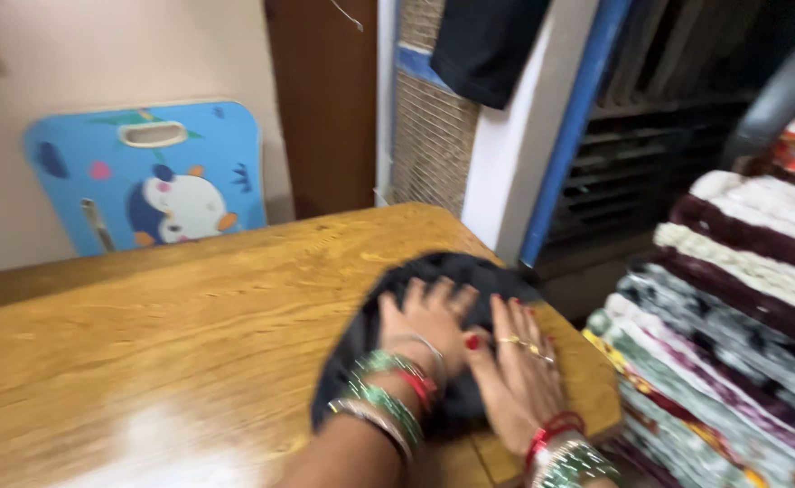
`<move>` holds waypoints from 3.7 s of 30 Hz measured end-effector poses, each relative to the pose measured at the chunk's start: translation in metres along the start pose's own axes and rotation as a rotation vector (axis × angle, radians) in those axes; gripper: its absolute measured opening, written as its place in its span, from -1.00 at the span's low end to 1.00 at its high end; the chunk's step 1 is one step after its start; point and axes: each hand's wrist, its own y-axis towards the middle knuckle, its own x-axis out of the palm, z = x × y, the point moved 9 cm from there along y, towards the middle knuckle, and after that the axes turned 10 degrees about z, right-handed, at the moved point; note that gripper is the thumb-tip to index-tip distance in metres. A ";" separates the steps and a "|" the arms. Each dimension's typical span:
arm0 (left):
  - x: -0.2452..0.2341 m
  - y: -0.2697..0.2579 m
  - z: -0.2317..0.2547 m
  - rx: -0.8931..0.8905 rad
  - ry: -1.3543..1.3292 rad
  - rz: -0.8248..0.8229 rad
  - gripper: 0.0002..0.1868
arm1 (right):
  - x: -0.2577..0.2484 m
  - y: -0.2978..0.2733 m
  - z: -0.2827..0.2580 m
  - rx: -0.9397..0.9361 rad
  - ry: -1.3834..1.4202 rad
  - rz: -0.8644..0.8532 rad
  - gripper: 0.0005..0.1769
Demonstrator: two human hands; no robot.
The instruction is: The person wipes a white plastic container with a black cloth, then moves a small box and the container off the wooden workbench. The person then wipes the workbench surface with the black cloth in broad strokes.
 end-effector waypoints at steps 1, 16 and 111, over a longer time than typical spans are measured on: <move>0.001 0.010 -0.014 -0.066 -0.018 -0.018 -0.22 | 0.002 0.000 -0.002 0.001 -0.028 -0.024 -0.01; -0.016 -0.060 -0.387 -0.661 0.210 0.052 -0.21 | 0.004 -0.003 -0.010 0.090 -0.197 -0.207 0.03; -0.094 -0.507 -0.534 -1.195 0.379 0.211 0.01 | 0.204 -0.008 -0.287 -0.217 0.081 -0.423 0.16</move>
